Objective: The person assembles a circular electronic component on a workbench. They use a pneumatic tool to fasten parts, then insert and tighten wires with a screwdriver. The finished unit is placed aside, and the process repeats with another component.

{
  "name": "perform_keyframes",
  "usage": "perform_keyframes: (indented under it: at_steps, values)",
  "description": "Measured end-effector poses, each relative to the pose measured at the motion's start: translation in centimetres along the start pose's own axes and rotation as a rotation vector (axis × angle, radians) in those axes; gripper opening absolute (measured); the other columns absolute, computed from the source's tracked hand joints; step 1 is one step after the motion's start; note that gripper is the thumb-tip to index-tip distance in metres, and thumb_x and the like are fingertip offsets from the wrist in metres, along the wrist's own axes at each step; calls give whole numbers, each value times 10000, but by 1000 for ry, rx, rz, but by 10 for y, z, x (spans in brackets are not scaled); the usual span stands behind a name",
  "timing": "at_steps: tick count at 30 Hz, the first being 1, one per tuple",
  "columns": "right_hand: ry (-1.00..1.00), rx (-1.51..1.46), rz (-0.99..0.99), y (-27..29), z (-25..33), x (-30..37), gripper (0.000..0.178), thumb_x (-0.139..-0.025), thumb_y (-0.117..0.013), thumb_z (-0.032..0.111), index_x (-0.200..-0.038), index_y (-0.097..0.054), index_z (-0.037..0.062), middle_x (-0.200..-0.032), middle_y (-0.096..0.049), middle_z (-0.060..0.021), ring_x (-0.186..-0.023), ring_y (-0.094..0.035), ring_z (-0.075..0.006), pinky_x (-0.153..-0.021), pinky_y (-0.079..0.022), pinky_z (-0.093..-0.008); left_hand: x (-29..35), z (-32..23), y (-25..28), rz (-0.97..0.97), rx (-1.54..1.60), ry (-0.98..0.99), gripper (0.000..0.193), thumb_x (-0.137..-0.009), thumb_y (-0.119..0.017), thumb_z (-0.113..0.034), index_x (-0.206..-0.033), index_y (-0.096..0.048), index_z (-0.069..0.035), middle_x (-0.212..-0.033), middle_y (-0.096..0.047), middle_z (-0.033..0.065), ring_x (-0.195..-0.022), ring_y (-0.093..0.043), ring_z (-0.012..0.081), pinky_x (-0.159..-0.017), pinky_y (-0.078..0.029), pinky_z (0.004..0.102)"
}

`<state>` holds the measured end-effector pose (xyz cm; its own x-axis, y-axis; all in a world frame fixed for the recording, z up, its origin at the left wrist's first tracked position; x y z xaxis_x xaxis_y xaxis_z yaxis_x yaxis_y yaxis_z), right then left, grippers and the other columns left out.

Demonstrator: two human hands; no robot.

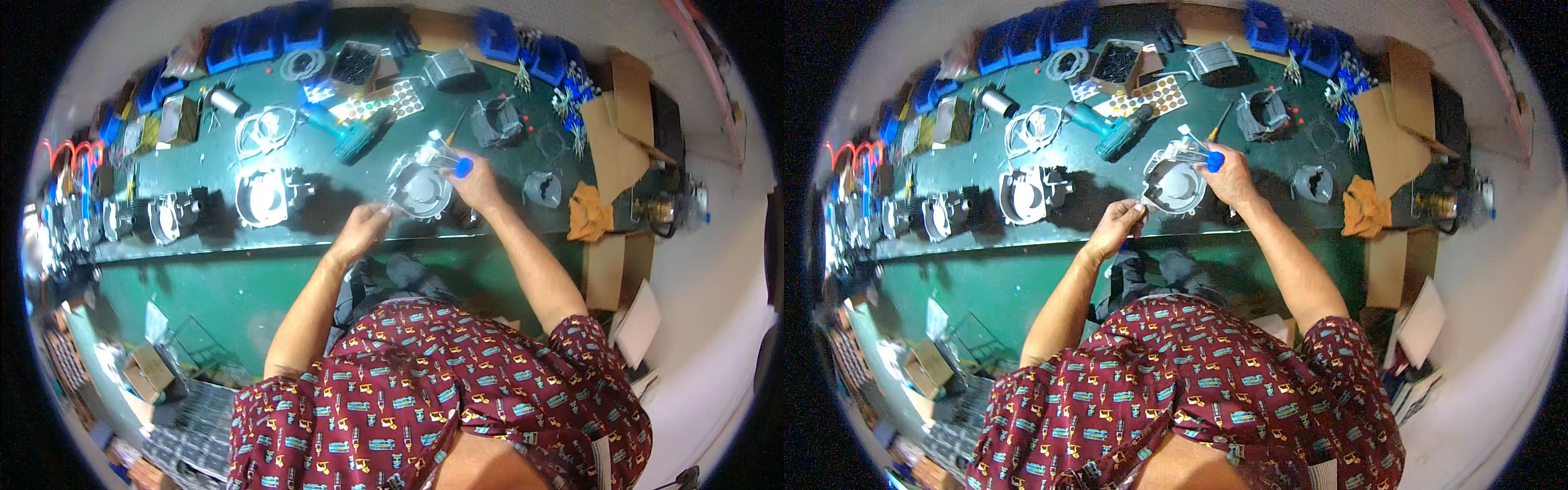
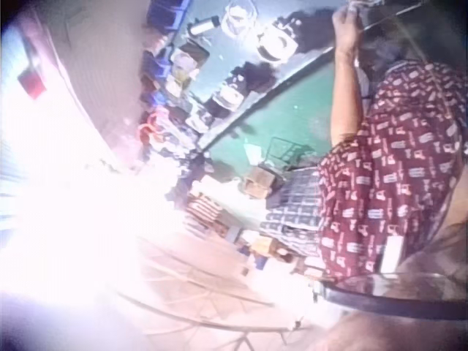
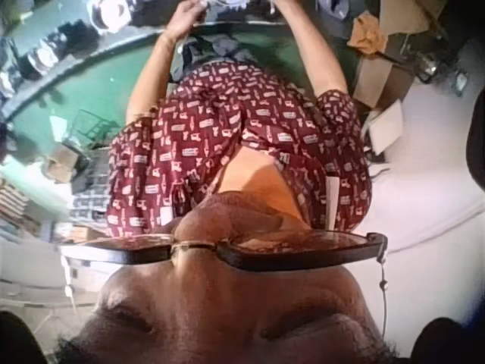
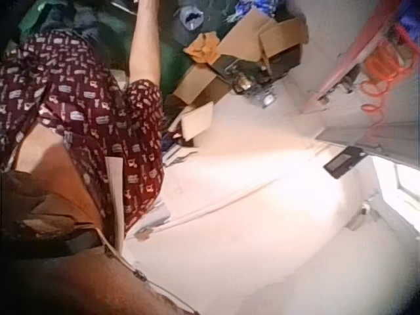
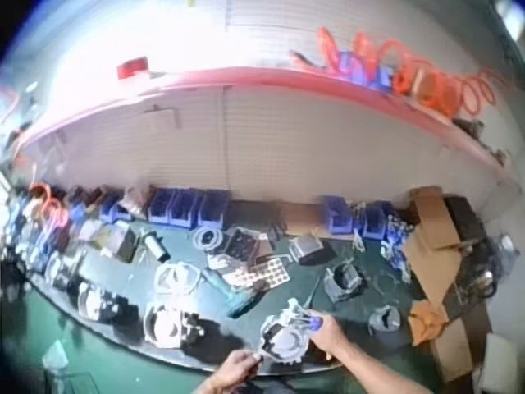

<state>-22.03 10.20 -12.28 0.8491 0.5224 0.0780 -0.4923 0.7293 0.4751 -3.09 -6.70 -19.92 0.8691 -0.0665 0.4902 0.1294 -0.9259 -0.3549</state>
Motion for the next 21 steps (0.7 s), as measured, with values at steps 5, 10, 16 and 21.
perform_keyframes:
  at_steps: [5, 10, 16, 21]
  values:
    - [24, 37, 66, -1, 20, 2, 361, -884, -745, 84, -1228, -678, 0, -998, -751, -51, -881, -631, -93, -816, -517, -289, 3, -8, 9, -258, -64, -86, 174, -959, -673, -188, -966, -679, -14, -791, -648, -6, -693, -547, 80, -588, -440, 265]
    - [4, 74, 72, 2, 15, 0, 361, -859, -770, 91, -1198, -692, -3, -954, -739, -37, -832, -616, -81, -770, -518, -279, 0, 12, -15, -114, 512, 174, 232, -972, -644, -183, -766, -581, -98, -651, -490, -58, -525, -376, 41, -435, -242, 226]
    - [-1, 146, 83, 2, 28, -2, 340, -856, -783, 128, -1161, -704, 1, -883, -717, -10, -766, -584, -76, -717, -502, -274, -3, -3, 0, -259, 138, -155, 184, -954, -681, -163, -824, -604, -57, -707, -551, -19, -610, -464, 73, -518, -370, 259]
    - [53, 103, 54, 3, 29, 0, 320, -862, -784, 159, -1130, -713, -1, -856, -713, -11, -731, -561, -74, -685, -488, -278, 30, -46, -14, -666, -899, -755, 218, -914, -725, -160, -892, -594, 12, -681, -548, 46, -641, -513, 105, -580, -437, 296]
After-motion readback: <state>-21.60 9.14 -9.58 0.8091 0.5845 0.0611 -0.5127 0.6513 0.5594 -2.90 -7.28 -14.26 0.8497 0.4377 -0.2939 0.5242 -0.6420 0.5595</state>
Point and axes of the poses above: each hand's wrist, its own x-axis away from the middle knuckle, its own y-axis out of the back of the hand, z = x × y, the point moved 8 cm from there along -x, towards the middle knuckle
